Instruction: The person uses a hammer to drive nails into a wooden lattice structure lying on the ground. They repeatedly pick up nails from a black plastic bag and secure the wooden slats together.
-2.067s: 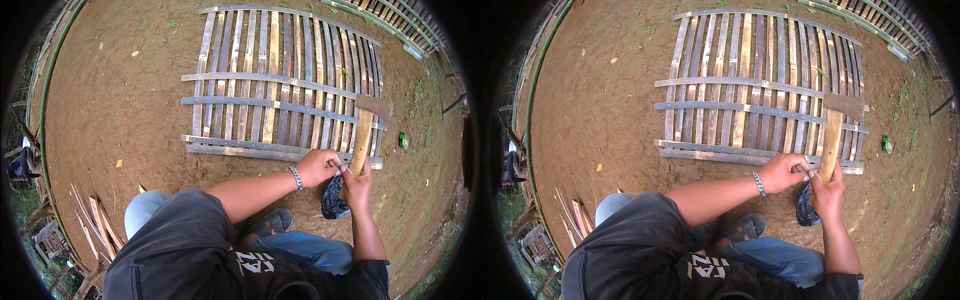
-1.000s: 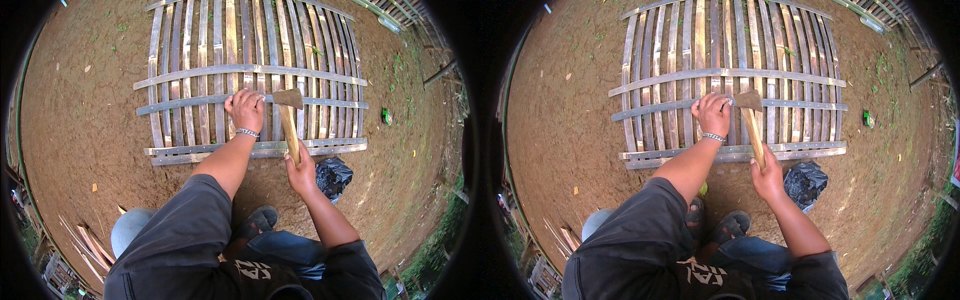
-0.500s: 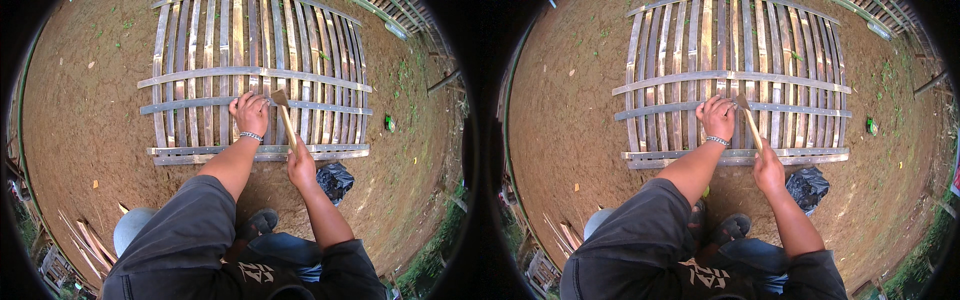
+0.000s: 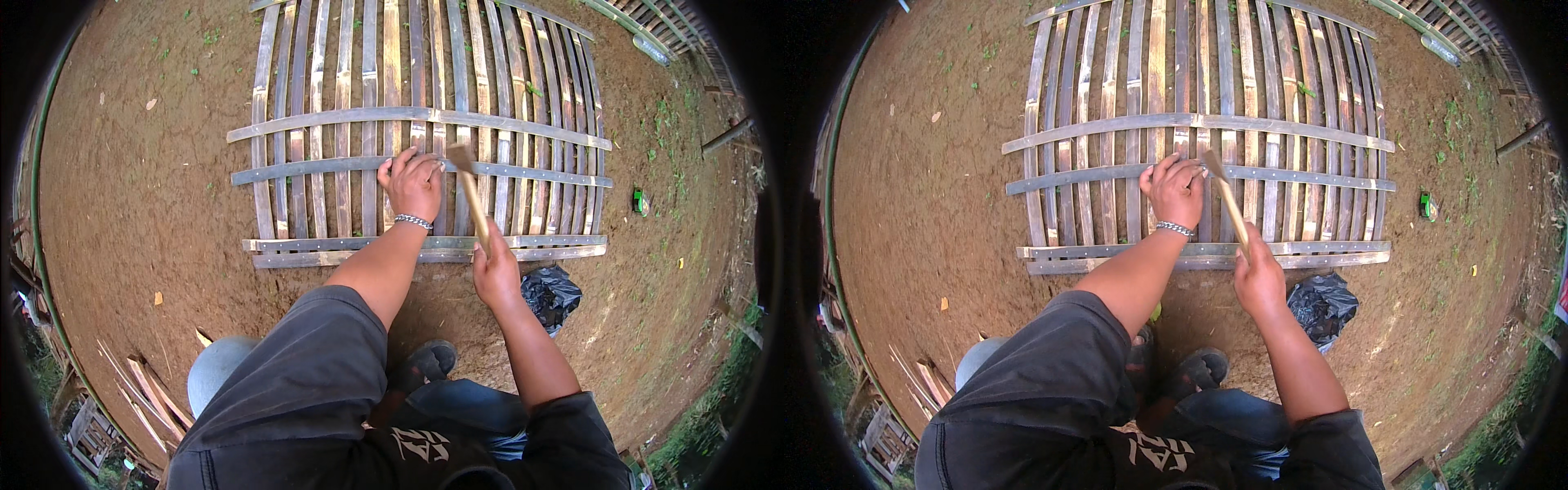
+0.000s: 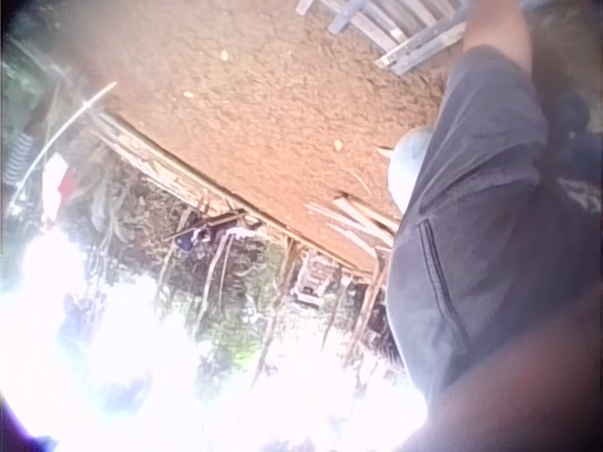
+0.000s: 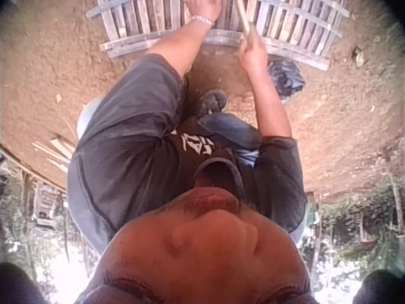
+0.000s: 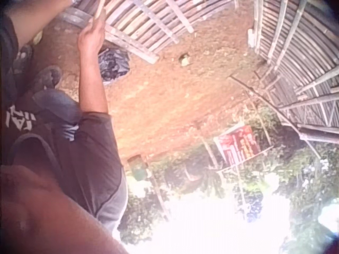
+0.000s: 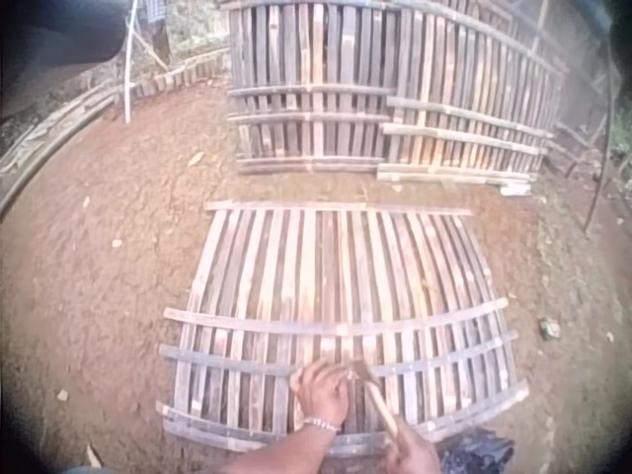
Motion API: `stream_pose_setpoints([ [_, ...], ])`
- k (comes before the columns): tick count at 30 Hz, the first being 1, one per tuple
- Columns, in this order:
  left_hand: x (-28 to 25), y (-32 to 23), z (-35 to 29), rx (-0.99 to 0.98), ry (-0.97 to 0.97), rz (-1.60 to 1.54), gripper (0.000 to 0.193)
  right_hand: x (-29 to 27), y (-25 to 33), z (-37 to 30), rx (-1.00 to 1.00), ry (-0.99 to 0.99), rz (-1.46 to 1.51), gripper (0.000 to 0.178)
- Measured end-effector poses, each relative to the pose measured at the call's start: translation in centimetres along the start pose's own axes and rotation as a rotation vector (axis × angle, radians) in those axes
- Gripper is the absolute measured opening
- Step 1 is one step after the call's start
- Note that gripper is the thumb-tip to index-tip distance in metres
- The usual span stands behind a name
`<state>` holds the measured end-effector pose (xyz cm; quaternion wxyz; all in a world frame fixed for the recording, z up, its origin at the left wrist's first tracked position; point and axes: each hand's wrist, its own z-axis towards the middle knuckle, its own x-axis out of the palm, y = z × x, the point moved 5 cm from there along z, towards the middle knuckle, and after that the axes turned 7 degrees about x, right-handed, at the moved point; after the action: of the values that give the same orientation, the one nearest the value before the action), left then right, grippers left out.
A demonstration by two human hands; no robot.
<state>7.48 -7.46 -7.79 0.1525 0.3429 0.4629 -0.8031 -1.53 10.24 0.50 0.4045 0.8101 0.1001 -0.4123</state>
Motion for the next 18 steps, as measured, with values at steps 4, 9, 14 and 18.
stream_pose_setpoints([
  [4, 0.1, -0.2, 0.1, -0.018, 0.012, -0.03, 0.005, -0.2, 0.3, 0.5, -0.002, 0.0, -0.02, 0.055],
  [9, 0.0, -0.1, 0.0, -0.009, -0.001, -0.02, 0.005, 0.2, 0.1, 0.3, 0.049, 0.039, -0.018, 0.055],
  [14, -0.2, -0.2, 0.0, -0.02, 0.0, -0.048, 0.005, -0.2, 0.3, 0.0, -0.021, -0.074, 0.013, 0.057],
  [18, -0.1, -0.2, 0.0, -0.019, 0.021, -0.041, 0.006, 0.4, -0.4, -0.2, 0.105, 0.078, -0.041, 0.058],
])
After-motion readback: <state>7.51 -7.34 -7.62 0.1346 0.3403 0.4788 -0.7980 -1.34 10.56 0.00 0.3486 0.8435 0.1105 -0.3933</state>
